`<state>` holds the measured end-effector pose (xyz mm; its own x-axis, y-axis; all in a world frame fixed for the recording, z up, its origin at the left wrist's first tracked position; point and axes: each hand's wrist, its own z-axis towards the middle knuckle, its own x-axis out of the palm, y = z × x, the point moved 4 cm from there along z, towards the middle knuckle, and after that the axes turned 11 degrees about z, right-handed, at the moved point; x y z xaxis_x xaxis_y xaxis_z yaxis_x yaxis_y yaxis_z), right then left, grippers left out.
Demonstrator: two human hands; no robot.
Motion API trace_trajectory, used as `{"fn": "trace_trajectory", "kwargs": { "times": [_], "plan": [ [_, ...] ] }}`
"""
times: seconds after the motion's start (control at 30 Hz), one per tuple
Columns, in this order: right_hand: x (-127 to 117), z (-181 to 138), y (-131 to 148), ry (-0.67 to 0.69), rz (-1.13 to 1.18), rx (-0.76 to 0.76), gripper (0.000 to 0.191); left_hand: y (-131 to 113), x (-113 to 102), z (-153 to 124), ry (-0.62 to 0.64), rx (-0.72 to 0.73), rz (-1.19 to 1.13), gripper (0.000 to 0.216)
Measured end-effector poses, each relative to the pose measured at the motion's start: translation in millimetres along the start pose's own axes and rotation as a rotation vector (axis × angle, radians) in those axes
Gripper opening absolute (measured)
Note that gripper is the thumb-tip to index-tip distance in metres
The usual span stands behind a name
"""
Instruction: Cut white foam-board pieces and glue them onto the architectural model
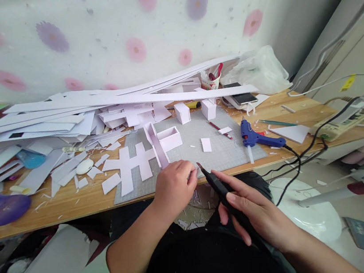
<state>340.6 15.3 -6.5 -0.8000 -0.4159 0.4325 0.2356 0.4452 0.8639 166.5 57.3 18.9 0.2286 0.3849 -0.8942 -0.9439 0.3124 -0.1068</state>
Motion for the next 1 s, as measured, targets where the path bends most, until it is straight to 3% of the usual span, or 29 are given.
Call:
{"fn": "trace_trajectory", "kwargs": {
  "times": [1.0],
  "plan": [
    [4.1, -1.9, 1.5, -0.017, -0.048, 0.013, 0.059, 0.3, -1.6, -0.4, -0.014, 0.006, -0.034, 0.015]
  ]
}}
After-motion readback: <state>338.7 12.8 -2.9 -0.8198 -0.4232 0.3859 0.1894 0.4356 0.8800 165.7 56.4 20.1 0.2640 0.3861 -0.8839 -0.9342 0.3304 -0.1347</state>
